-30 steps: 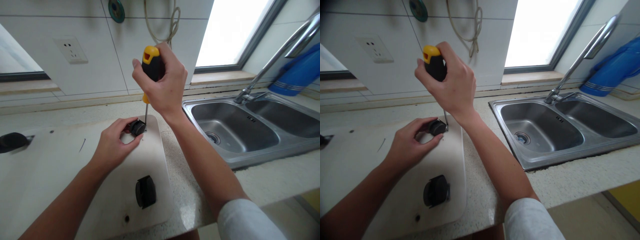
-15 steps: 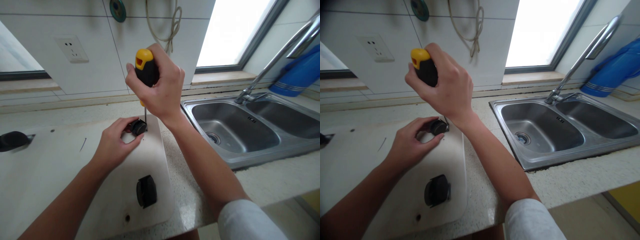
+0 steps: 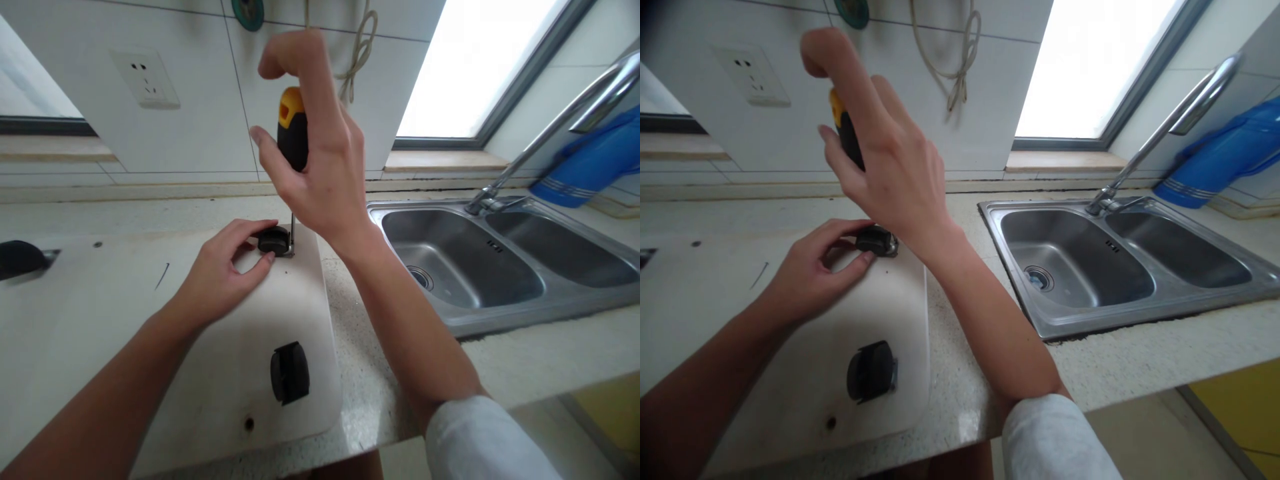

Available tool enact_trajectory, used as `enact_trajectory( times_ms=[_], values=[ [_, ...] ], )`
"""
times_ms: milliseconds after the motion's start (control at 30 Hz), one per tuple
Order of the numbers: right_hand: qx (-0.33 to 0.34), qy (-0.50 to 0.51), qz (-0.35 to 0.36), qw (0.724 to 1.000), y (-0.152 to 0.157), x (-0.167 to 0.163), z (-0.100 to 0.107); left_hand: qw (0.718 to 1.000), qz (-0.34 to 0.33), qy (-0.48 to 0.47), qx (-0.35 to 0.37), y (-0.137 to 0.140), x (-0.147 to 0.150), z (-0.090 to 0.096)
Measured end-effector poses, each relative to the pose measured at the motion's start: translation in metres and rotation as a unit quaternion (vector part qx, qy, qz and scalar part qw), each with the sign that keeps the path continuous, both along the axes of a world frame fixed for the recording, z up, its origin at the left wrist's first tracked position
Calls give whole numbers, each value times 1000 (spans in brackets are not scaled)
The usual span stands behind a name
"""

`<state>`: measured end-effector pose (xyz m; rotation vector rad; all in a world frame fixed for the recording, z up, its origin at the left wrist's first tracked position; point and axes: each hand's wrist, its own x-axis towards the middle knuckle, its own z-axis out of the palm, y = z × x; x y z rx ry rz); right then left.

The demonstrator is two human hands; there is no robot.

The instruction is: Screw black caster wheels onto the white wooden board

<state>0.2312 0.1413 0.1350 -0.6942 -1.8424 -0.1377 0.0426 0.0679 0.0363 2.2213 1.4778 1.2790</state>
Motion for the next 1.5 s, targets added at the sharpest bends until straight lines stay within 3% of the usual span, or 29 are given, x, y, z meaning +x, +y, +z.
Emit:
enact_trajectory(
  times_ms=[100,267,333,433,600,733,867,1033,1200,1367,1500],
  values=[
    [5,-53,9,999,-7,8,6,1000,3,-3,5,0,0,1],
    [-47,-110,55,991,-27,23,18,998,-17,-30,-47,3,-1,-2],
    [-32,-122,48,991,-30,25,16,999,-18,-9,-50,4,-1,-2],
    [-17,-119,19,993,-29,27,11,999,-7,22,-30,5,0,-2],
    [-52,-138,102,984,-26,38,10,999,-9,38,-22,5,0,-2],
    [-47,-100,57,992,-25,41,11,999,0,34,-20,5,-2,-4],
    [-71,-102,132,983,-29,37,13,999,-3,15,-31,5,-3,-5],
    [-33,-83,44,995,-37,31,15,999,9,6,-53,7,-5,-4],
    [-27,-88,137,986,-34,31,16,999,12,19,-41,8,-5,-1],
    [12,-65,19,998,-32,31,17,998,16,-11,-58,9,-7,-5],
    [-23,-118,115,986,-35,36,23,998,0,-24,-62,8,-7,-7]
  ],
)
